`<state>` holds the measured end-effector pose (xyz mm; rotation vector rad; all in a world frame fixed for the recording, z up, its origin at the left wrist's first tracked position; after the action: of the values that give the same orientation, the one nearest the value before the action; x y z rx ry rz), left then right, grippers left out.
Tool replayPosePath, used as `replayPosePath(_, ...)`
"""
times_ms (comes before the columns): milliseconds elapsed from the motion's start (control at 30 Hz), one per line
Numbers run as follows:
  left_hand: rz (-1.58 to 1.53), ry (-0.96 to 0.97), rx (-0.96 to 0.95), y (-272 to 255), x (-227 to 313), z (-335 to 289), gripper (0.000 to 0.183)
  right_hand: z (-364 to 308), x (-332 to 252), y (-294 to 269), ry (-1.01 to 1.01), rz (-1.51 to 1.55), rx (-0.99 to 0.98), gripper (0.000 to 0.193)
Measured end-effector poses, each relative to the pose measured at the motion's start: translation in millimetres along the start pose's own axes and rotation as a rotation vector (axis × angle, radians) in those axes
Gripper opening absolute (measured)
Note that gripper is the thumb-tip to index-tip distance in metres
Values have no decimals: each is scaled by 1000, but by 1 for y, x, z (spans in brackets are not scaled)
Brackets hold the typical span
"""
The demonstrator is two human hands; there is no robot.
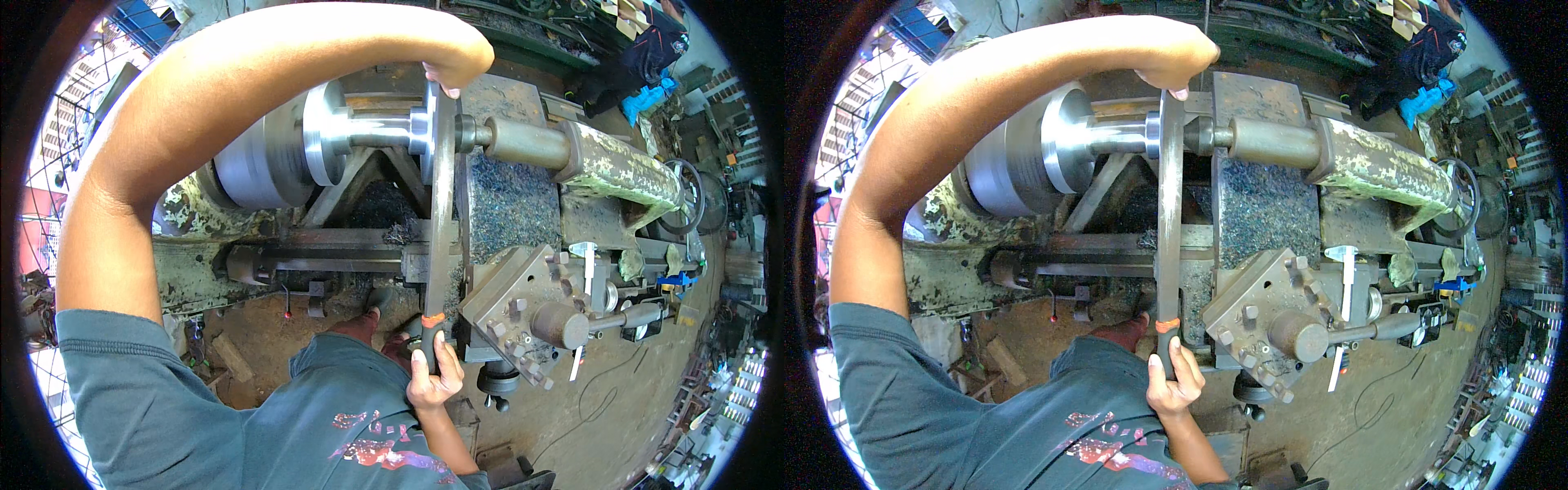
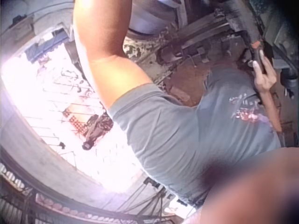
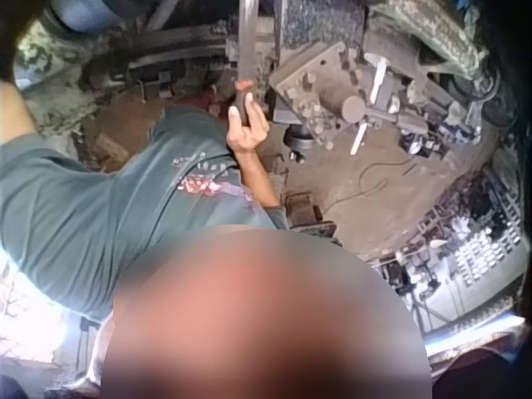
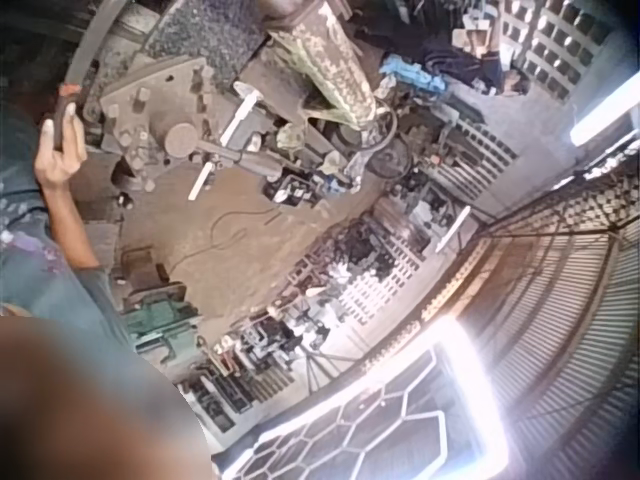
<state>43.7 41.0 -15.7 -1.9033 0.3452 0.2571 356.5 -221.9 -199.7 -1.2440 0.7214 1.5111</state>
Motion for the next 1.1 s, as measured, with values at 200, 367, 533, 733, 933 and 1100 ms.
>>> replayPosePath(200, -256, -76, 251, 13, -25, 4, 55, 10, -6, 7, -4, -33, -19, 52)
replayPosePath(367, -197, -23, 282, 15, -50, 22, 46, 27, -10, 11, 2, -57, -27, 49)
replayPosePath(533, -71, 22, 289, 15, -73, 43, 45, 49, -20, 20, 13, -55, 5, 44)
replayPosePath(733, -164, 23, 195, -10, -65, 33, 43, 66, -20, 26, 89, -65, -1, 45)
replayPosePath(933, -233, 139, -22, -40, -43, 9, 36, 28, -21, 0, -45, -42, 49, 48)
replayPosePath(1100, 286, 243, -176, 5, -11, 25, 46, -5, -13, -16, 22, -35, 1, 46)
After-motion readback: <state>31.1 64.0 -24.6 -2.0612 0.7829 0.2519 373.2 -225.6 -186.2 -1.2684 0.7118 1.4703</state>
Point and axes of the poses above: each hand's wrist, its own z-axis towards the middle knuckle, its own y-axis out of the palm, x = y × z, the point moved 5 cm from there along z, towards the middle knuckle, and after that the axes turned 1 degree about y, right-handed, at the moved point
